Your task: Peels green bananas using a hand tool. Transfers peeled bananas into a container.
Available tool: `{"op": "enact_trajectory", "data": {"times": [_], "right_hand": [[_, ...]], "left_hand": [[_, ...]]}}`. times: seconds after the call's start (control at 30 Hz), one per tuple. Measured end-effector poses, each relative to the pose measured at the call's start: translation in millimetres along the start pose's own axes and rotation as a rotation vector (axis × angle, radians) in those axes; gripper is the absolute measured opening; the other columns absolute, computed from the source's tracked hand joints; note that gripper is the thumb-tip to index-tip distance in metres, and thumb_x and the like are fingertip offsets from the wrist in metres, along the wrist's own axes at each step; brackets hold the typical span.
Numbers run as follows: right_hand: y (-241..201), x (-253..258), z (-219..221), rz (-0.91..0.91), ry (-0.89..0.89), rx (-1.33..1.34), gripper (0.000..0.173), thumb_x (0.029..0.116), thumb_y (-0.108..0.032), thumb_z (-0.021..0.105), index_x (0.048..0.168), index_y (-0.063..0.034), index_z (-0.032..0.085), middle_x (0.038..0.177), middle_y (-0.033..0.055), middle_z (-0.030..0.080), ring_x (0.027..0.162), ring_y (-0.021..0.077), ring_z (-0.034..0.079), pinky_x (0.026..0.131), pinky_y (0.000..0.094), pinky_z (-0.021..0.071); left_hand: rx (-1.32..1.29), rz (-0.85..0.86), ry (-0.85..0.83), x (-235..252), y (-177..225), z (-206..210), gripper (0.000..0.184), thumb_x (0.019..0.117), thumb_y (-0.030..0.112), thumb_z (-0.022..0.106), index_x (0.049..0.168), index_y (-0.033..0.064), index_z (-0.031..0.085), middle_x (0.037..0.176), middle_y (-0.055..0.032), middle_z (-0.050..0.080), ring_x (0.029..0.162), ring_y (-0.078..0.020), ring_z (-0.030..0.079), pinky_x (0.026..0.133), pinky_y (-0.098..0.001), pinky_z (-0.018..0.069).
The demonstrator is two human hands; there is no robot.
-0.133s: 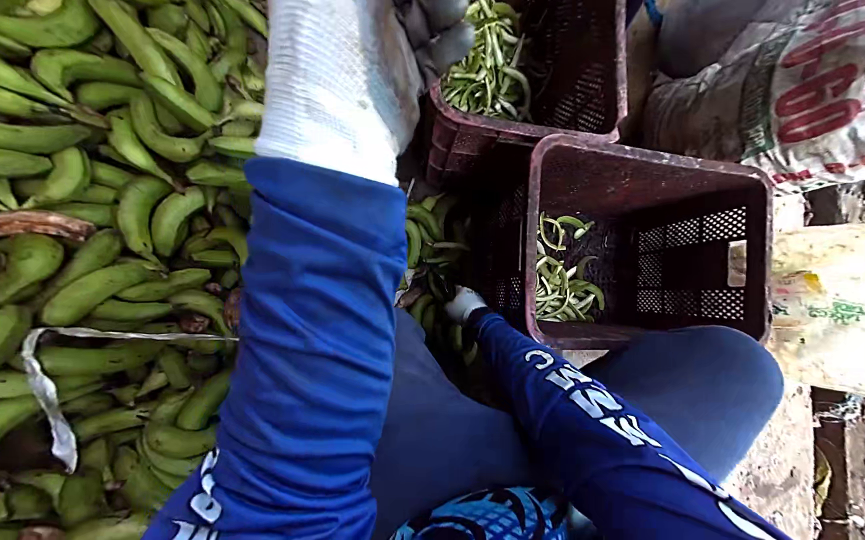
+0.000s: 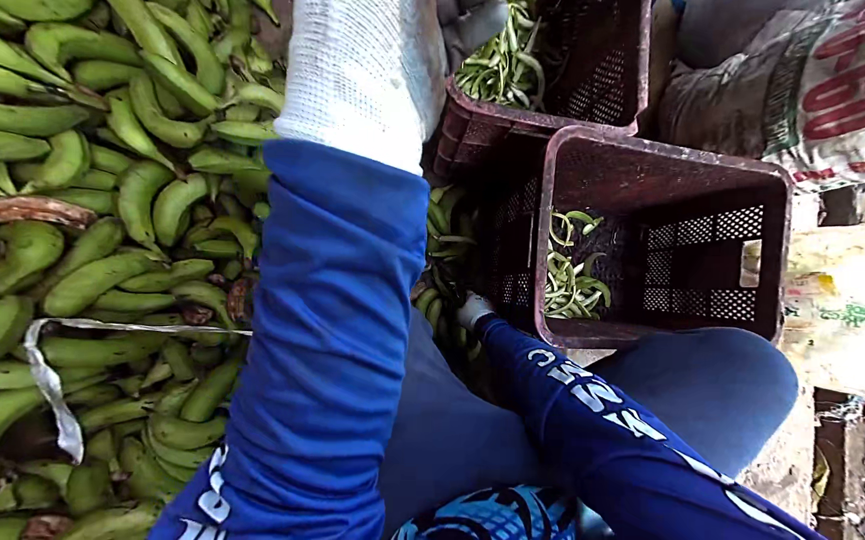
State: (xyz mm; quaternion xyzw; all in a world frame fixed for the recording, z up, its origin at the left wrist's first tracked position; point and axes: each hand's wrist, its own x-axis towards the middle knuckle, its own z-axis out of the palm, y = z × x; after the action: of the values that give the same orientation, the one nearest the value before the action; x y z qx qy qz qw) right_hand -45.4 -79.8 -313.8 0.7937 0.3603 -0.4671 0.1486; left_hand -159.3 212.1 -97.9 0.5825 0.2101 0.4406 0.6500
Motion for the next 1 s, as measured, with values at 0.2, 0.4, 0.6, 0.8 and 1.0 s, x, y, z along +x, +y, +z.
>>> {"op": "enact_trajectory", "data": {"times": [0.2, 0.4, 0.6, 0.8, 1.0], "right_hand": [[1, -16, 32, 0.104, 0.0, -0.14, 0.096, 0.0797, -0.046, 0.075, 0.157, -0.0051, 0.035, 0.141, 0.02, 0.061, 0.127, 0.0377, 0.061, 0.101, 0.0623, 0.0499], [-20, -34, -8, 0.06, -0.027, 0.119, 0.092, 0.0789, -0.042, 0.079, 0.154, -0.0047, 0.04, 0.142, 0.0186, 0.059, 0.131, 0.0334, 0.058, 0.108, 0.0568, 0.0471], [-44, -130, -120, -0.412, 0.18, 0.551, 0.095, 0.075, -0.045, 0.089, 0.155, -0.0194, 0.044, 0.127, 0.0137, 0.069, 0.116, 0.0296, 0.067, 0.101, 0.0563, 0.0528], [60, -212, -229, -0.652, 0.536, 0.737, 0.077, 0.0904, -0.035, 0.079, 0.157, -0.0258, 0.041, 0.095, 0.007, 0.071, 0.069, 0.0182, 0.066, 0.062, 0.0411, 0.0593], [126, -224, -250, -0.864, 0.533, 1.151, 0.05, 0.0997, -0.027, 0.065, 0.146, -0.0151, 0.051, 0.106, 0.0117, 0.074, 0.066, 0.0213, 0.067, 0.055, 0.0335, 0.0568]], "left_hand": [[-0.42, -0.094, -0.185, 5, 13, 9, 0.037, 0.1094, 0.019, 0.04, 0.135, -0.0049, 0.051, 0.125, -0.0293, 0.062, 0.116, -0.0411, 0.064, 0.101, -0.0556, 0.0528], [-0.138, -0.345, 0.36, -9, 107, 111, 0.027, 0.1081, 0.023, 0.051, 0.125, 0.0028, 0.057, 0.09, -0.0113, 0.067, 0.073, -0.023, 0.07, 0.067, -0.0385, 0.0637], [0.328, -0.371, 0.269, -18, 113, 118, 0.039, 0.1066, 0.041, 0.05, 0.133, 0.0144, 0.061, 0.101, -0.0039, 0.07, 0.079, -0.0156, 0.07, 0.064, -0.0321, 0.0597], [0.574, -0.579, -0.086, -40, 85, 175, 0.062, 0.1052, 0.063, 0.034, 0.14, 0.0174, 0.058, 0.113, -0.0124, 0.072, 0.084, -0.0269, 0.071, 0.067, -0.0469, 0.0582], [0.284, -0.516, -0.219, -61, 28, 244, 0.048, 0.0995, 0.045, 0.064, 0.137, 0.0147, 0.058, 0.096, -0.0101, 0.071, 0.071, -0.0199, 0.068, 0.061, -0.0362, 0.0593]]}}
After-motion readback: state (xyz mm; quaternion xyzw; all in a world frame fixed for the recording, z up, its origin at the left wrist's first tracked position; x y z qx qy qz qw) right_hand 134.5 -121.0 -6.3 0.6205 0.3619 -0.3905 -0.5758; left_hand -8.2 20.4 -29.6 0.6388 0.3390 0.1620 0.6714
